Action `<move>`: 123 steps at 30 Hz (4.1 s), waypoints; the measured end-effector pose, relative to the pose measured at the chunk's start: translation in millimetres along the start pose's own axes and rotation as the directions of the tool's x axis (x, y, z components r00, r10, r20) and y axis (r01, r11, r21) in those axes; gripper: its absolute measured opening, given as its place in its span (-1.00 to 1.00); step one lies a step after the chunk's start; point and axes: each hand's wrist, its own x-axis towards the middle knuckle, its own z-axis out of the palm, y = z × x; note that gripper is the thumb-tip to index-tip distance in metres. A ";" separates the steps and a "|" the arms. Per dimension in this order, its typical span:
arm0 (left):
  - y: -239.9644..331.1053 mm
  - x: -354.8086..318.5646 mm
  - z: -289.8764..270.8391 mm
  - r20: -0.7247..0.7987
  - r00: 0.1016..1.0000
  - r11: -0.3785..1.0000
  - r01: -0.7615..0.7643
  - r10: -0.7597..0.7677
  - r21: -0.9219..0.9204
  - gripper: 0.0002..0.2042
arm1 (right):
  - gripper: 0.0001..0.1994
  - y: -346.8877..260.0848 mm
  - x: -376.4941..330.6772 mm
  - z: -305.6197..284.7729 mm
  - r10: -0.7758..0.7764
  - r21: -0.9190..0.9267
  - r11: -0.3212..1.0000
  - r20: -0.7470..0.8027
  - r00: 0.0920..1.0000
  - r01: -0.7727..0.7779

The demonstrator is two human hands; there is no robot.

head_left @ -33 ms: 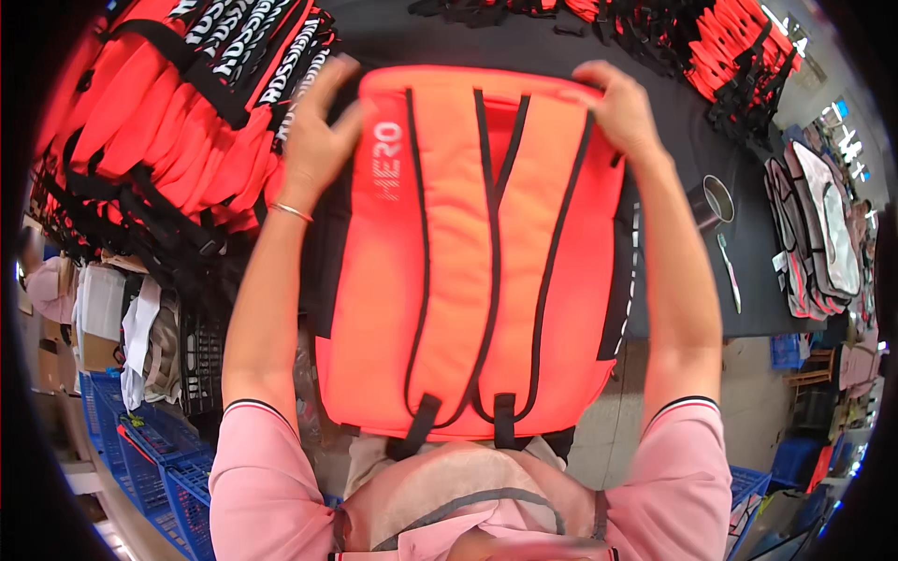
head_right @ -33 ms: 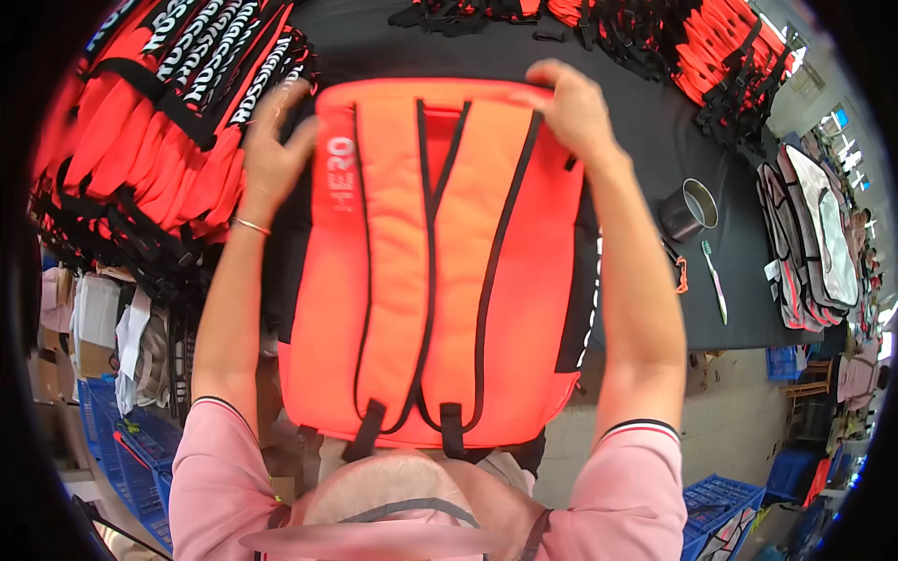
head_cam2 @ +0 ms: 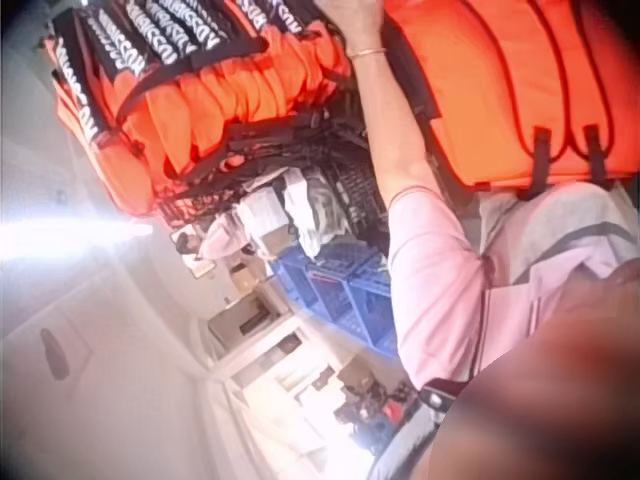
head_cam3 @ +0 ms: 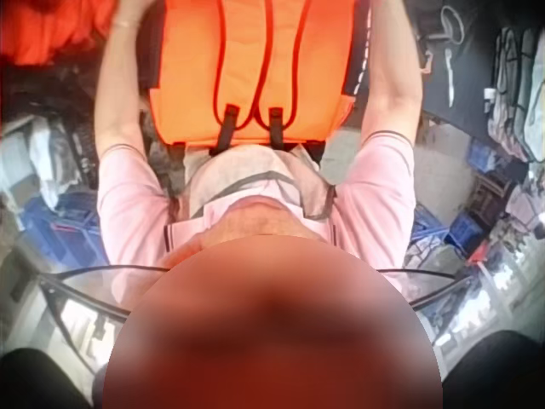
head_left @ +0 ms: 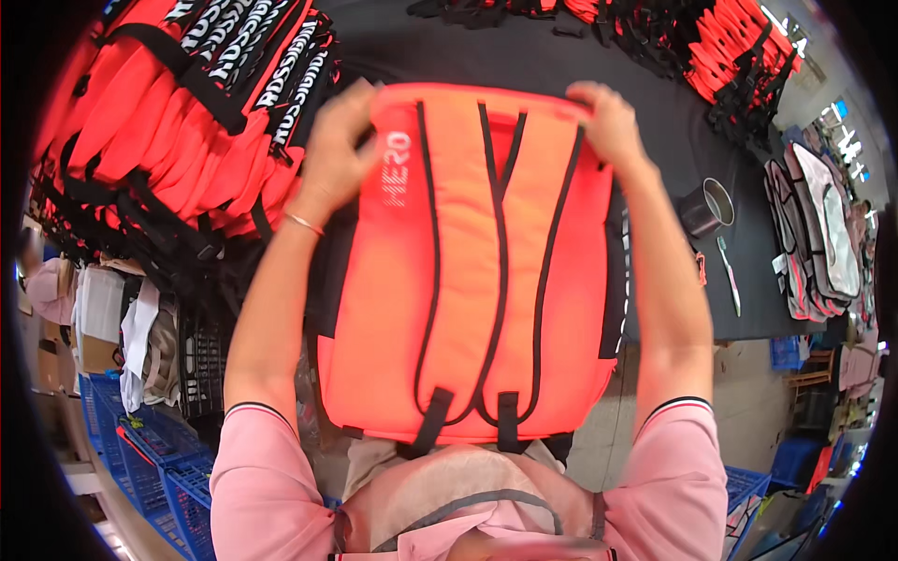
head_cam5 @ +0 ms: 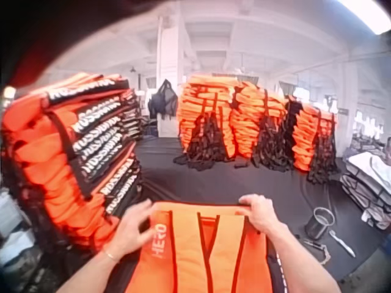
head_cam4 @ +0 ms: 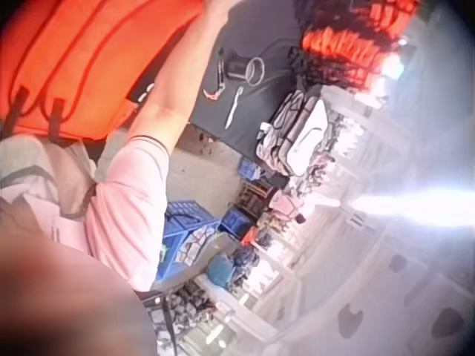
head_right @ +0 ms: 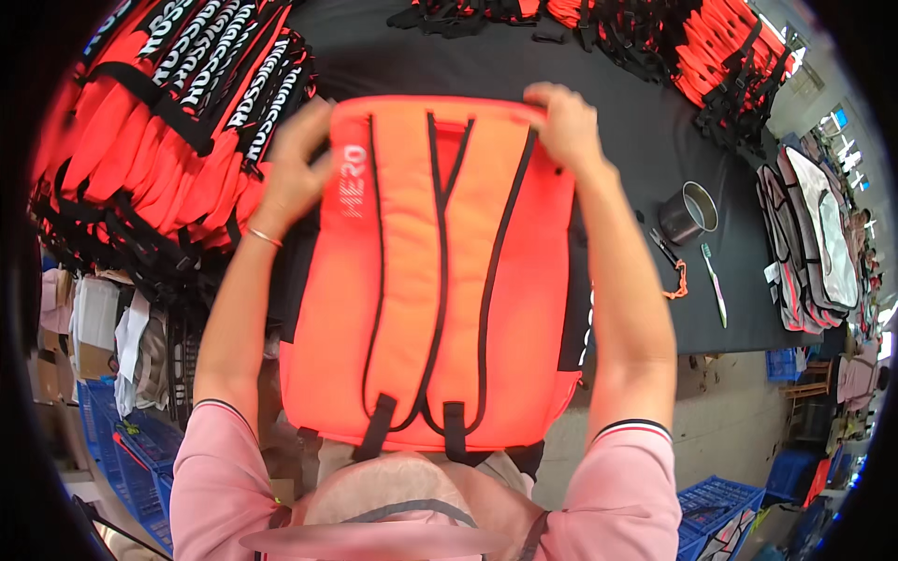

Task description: The recorder is assembling and cleaning backpacks at a manufacturing workbench, using a toothbrush to clean edges and a small tool to trim excess material.

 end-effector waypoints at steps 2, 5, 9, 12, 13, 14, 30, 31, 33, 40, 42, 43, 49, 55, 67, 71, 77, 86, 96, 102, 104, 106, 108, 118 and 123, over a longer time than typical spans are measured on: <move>-4.7 -72.5 47.9 0.417 0.904 0.932 -0.065 -0.096 0.356 -0.56 | -0.63 31.6 -57.2 62.9 0.172 -0.111 0.983 0.256 0.951 -0.148; 11.1 -84.1 47.9 0.431 0.872 0.943 0.093 -0.232 0.319 -0.57 | -0.45 23.2 -118.2 83.9 -0.037 -0.315 0.948 0.023 0.999 0.042; 29.3 -73.8 23.3 0.436 0.883 0.924 -0.006 -0.175 0.382 -0.63 | -0.30 -36.8 -129.5 21.2 -0.029 0.068 0.997 0.106 0.994 0.022; 40.1 -65.1 36.5 0.529 0.832 0.944 -0.290 0.168 0.157 -0.68 | -0.35 -49.0 -129.7 3.8 -0.122 0.129 0.987 0.257 0.959 0.091; 48.5 -52.6 43.1 0.517 0.838 0.955 -0.272 0.177 0.115 -0.62 | -0.38 -49.4 -126.8 -0.1 -0.111 0.201 0.979 0.335 0.936 0.044; 52.4 -39.1 46.6 0.504 0.844 0.963 -0.258 0.185 0.079 -0.57 | -0.38 -45.9 -117.8 -1.1 -0.112 0.193 0.980 0.326 0.939 0.049; -7.5 29.9 173.0 0.549 0.683 0.876 0.392 -0.481 0.280 -0.65 | -0.56 38.1 -11.5 139.4 0.713 -0.005 0.677 0.252 0.654 -0.736; -12.0 14.4 175.4 0.396 0.843 0.928 0.290 -0.364 0.235 -0.65 | -0.56 30.7 -13.8 139.8 0.685 0.042 0.707 0.206 0.699 -0.706; -15.3 -1.9 186.1 0.163 0.974 0.972 0.126 -0.159 0.196 -0.60 | -0.56 25.0 -19.2 132.9 0.636 0.049 0.759 0.151 0.756 -0.649; -34.2 -23.4 156.1 0.259 0.961 0.979 0.050 -0.101 0.196 -0.54 | -0.79 -23.8 -55.9 115.2 0.351 0.330 0.873 0.084 0.933 -0.359; -36.5 -26.5 154.2 0.285 0.951 0.978 0.065 -0.121 0.199 -0.53 | -0.80 -33.9 -79.2 86.7 0.321 0.446 0.835 0.081 0.943 -0.323; -35.3 -26.4 152.2 0.303 0.940 0.971 0.088 -0.155 0.224 -0.52 | -0.79 -38.5 -88.2 70.1 0.274 0.569 0.778 0.075 0.959 -0.267; 1.9 -11.1 145.8 0.166 0.986 0.985 -0.001 -0.028 0.175 -0.60 | -0.91 43.5 -171.7 -45.8 0.299 -0.190 0.917 -0.255 0.920 -0.350; 122.4 4.4 186.9 0.524 0.825 0.962 0.083 -0.212 0.258 -0.34 | -0.66 119.8 -267.9 -68.3 0.526 -0.564 0.682 -0.064 0.848 -0.465; 179.4 -76.0 147.4 0.400 0.908 0.989 0.083 -0.126 0.125 -0.46 | -0.72 4.9 -180.2 -77.3 0.521 0.006 0.853 0.032 0.853 -0.522; 179.3 -78.3 146.3 0.398 0.906 0.986 0.099 -0.144 0.131 -0.44 | -0.53 -57.9 -131.4 -38.4 0.397 0.091 0.905 0.170 0.902 -0.415; 176.5 -81.3 146.1 0.277 0.948 0.987 0.161 -0.156 0.004 -0.54 | -0.51 -29.4 -151.5 -2.4 0.540 0.365 0.655 0.386 0.748 -0.662; 159.1 -25.9 160.5 0.449 0.776 0.894 0.422 -0.443 0.151 -0.82 | -0.52 -26.3 -172.9 12.1 0.589 0.506 0.564 0.307 0.748 -0.652; 155.6 -44.6 180.5 0.352 0.840 0.911 0.392 -0.412 0.130 -0.84 | -0.53 -29.0 -173.8 10.3 0.559 0.510 0.614 0.258 0.788 -0.603; 160.0 -60.4 159.2 0.219 0.756 0.720 0.655 -0.617 -0.229 -0.84 | -0.52 -29.4 -176.8 7.0 0.487 0.484 0.688 0.245 0.838 -0.541; 163.0 -61.2 157.8 0.224 0.761 0.716 0.649 -0.609 -0.257 -0.82 | -0.50 -28.2 -176.5 5.7 0.460 0.477 0.709 0.245 0.853 -0.519; 160.1 -61.4 158.8 0.228 0.753 0.728 0.657 -0.617 -0.196 -0.81 | -0.49 -28.8 -173.8 3.4 0.432 0.470 0.729 0.248 0.867 -0.498; 157.9 -65.1 159.0 0.232 0.742 0.736 0.664 -0.628 -0.133 -0.79 | -0.45 -31.7 -164.1 -4.0 0.299 0.289 0.891 0.206 0.932 -0.350; 163.6 -60.9 154.7 0.314 0.585 0.477 0.803 -0.748 -0.358 -0.77 | -0.79 -32.6 -83.2 -11.2 -0.306 0.244 0.945 0.429 0.850 0.217; 162.6 -61.9 156.4 0.308 0.570 0.449 0.807 -0.762 -0.382 -0.77 | -0.86 -35.5 -68.1 -1.7 -0.439 0.264 0.898 0.486 0.756 0.352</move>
